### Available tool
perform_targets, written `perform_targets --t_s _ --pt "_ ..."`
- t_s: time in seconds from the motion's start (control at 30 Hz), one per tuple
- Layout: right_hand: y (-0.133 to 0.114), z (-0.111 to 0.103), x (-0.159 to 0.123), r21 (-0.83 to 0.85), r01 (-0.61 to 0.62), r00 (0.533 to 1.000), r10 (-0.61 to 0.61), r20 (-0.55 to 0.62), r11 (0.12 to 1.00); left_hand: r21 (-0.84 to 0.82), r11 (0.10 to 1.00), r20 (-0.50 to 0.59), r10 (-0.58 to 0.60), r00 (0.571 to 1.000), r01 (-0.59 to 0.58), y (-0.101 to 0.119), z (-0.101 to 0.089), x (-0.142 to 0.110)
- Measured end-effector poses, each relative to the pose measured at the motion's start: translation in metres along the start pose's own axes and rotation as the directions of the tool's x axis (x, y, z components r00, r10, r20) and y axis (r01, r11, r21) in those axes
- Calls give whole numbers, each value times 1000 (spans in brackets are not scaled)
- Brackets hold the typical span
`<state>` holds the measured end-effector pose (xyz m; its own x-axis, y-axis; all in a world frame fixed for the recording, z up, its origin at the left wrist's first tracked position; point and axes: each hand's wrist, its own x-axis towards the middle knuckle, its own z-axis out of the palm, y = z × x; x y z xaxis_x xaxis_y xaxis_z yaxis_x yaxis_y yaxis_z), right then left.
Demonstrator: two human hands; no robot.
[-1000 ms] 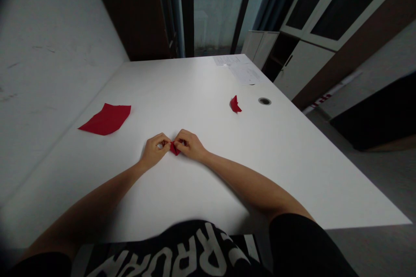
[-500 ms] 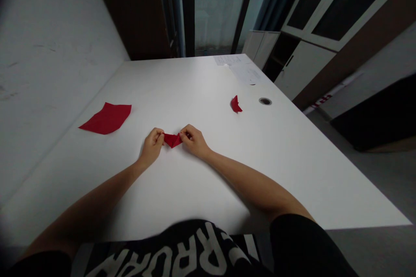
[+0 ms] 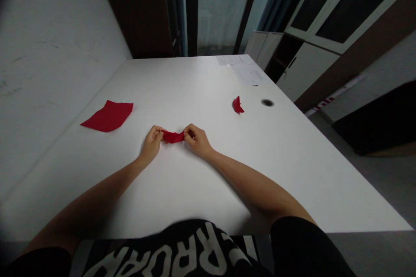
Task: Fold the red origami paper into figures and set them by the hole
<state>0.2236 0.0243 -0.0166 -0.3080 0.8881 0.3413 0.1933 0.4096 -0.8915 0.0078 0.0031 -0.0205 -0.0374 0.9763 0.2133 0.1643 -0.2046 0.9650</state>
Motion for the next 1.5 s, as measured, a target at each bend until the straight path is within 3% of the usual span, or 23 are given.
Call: perform_targets --t_s 0.27,0.6,1.2,1.5 --pt "-7 -4 -2 -184 151 986 -133 105 971 235 970 48 58 997 -67 10 -1 -5" --pt "-6 -4 -3 -223 216 967 -178 181 950 218 970 44 97 994 -104 3 -1 -2" --pt "-1 -1 -4 -259 254 956 -201 214 932 245 965 25 89 996 -92 -10 -5 1" --pt "3 -1 -3 -321 216 963 -146 228 922 388 905 77 155 985 -173 -2 -7 2"
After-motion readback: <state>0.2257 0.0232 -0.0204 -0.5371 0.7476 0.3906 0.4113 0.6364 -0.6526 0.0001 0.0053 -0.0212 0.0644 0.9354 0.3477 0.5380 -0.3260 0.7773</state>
